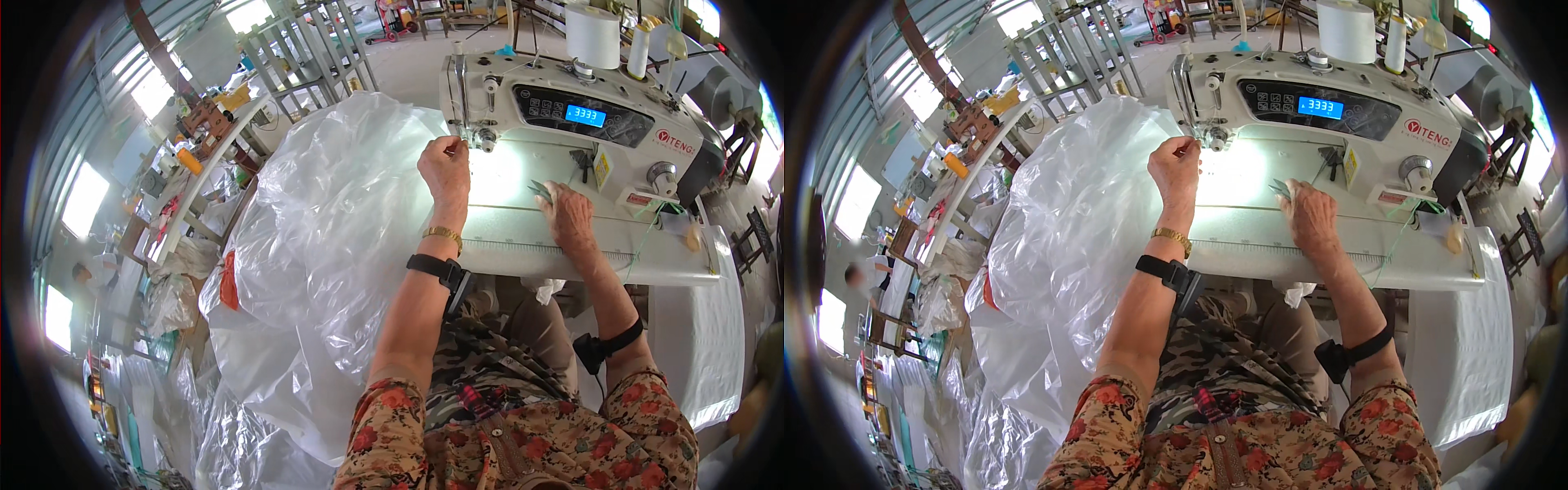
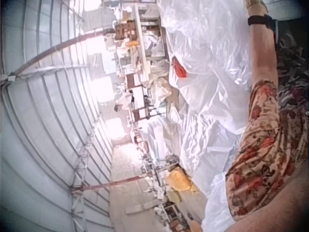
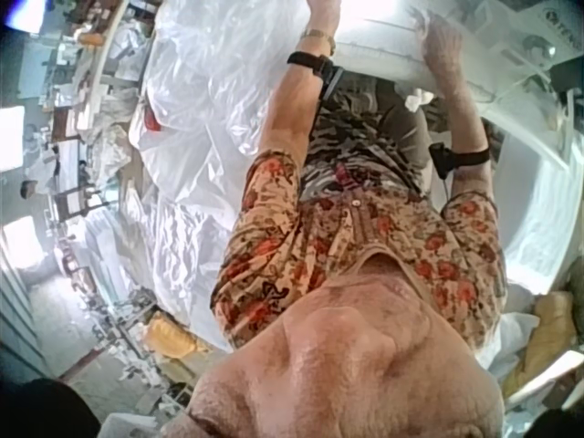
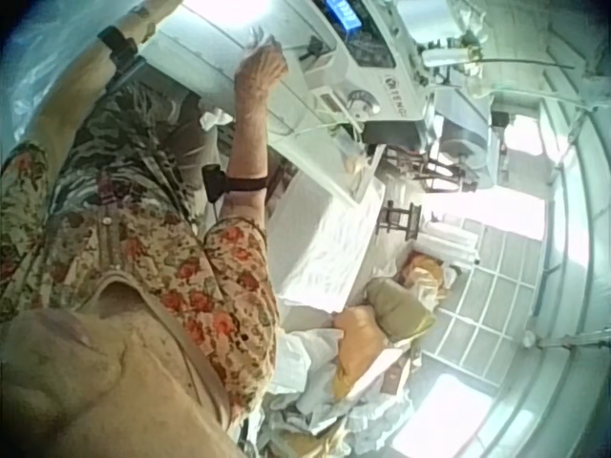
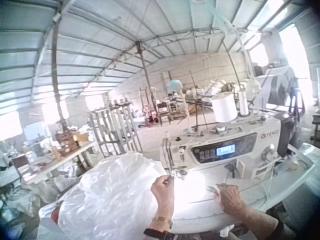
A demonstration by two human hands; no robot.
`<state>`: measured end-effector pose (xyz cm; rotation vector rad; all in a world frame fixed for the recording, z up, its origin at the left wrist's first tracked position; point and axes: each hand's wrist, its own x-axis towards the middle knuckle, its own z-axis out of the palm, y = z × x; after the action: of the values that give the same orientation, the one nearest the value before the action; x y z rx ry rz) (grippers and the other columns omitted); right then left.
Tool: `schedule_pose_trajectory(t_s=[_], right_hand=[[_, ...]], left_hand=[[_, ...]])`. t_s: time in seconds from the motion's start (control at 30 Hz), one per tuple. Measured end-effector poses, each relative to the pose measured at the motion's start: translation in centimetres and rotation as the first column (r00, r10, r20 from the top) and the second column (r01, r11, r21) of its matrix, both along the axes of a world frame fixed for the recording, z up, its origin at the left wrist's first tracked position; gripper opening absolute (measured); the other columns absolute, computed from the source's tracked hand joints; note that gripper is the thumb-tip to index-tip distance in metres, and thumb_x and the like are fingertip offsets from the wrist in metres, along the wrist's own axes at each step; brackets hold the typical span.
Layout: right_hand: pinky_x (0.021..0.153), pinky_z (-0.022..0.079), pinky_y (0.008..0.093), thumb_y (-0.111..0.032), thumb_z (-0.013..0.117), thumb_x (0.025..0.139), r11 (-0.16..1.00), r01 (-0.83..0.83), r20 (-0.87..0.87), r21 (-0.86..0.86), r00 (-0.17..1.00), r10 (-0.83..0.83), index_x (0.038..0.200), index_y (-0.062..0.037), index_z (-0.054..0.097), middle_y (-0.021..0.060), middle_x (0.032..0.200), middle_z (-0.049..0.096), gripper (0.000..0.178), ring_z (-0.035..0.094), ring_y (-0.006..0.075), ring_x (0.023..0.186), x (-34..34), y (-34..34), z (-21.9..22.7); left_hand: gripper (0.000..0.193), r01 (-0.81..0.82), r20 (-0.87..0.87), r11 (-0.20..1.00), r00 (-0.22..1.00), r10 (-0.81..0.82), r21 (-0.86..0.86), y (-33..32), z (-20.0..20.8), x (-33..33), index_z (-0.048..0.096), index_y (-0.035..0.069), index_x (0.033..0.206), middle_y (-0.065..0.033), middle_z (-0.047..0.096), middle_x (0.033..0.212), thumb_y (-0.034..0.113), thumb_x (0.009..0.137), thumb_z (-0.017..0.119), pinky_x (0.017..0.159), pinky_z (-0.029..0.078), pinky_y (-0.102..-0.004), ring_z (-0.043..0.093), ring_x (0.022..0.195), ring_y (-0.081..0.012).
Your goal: The person is sewing a large white plastic sheet using an industrial sewing machine.
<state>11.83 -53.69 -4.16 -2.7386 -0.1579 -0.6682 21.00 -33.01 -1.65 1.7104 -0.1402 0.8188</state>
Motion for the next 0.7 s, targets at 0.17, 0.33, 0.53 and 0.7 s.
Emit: schedule_pose_trajectory(t_s=[0.17, 0.33, 0.53, 0.7], right_hand=[[0.075, 0.048, 0.0438, -0.024, 0.061, 0.088, 1.0, 0.0, 0.002, 0.016, 1.0, 0.0, 0.107, -0.0027, 0.06, 0.0168, 0.094, 0.065, 0.029, 0.063, 0.0353, 0.085, 0.0, 0.1, 0.0], [0.075, 0.048, 0.0433, -0.024, 0.062, 0.087, 1.0, 0.004, 0.031, 0.002, 1.0, -0.004, 0.107, -0.0025, 0.06, 0.0167, 0.094, 0.065, 0.029, 0.064, 0.0349, 0.085, 0.2, 0.1, -0.4], [0.076, 0.048, 0.0432, -0.024, 0.061, 0.088, 1.0, 0.003, 0.015, -0.007, 1.0, -0.003, 0.107, -0.0019, 0.059, 0.0172, 0.093, 0.065, 0.03, 0.064, 0.0348, 0.085, 0.1, 0.0, -0.3], [0.077, 0.048, 0.0435, -0.027, 0.062, 0.087, 0.999, 0.032, -0.043, 0.002, 0.999, -0.032, 0.111, -0.0049, 0.061, 0.0159, 0.098, 0.066, 0.032, 0.064, 0.034, 0.087, 0.1, 0.1, 0.0]], left_hand=[[0.009, -0.083, 0.033, 0.996, 0.996, 0.083, -0.018, -1.4, 0.1, -0.1, 0.067, -0.006, 0.082, -0.0089, 0.065, 0.066, 0.003, 0.08, 0.066, 0.045, 0.049, -0.0254, 0.062, 0.052, -0.0132], [0.008, -0.128, -0.015, 0.982, 0.992, 0.127, -0.136, -2.6, 0.0, -0.4, 0.068, -0.002, 0.08, -0.0122, 0.063, 0.073, 0.004, 0.076, 0.068, 0.062, 0.047, -0.0363, 0.06, 0.064, -0.025], [0.008, -0.191, 0.087, 0.953, 0.973, 0.216, -0.234, -1.2, 0.0, 0.1, 0.056, 0.002, 0.079, -0.0073, 0.057, 0.07, -0.001, 0.077, 0.063, 0.059, 0.046, -0.032, 0.056, 0.061, -0.0184], [0.002, -0.303, 0.2, 0.929, 0.917, 0.345, -0.213, 1.7, 0.7, -0.7, 0.053, 0.0, 0.084, -0.0062, 0.058, 0.07, 0.0, 0.084, 0.055, 0.055, 0.047, -0.0253, 0.059, 0.058, -0.013]])
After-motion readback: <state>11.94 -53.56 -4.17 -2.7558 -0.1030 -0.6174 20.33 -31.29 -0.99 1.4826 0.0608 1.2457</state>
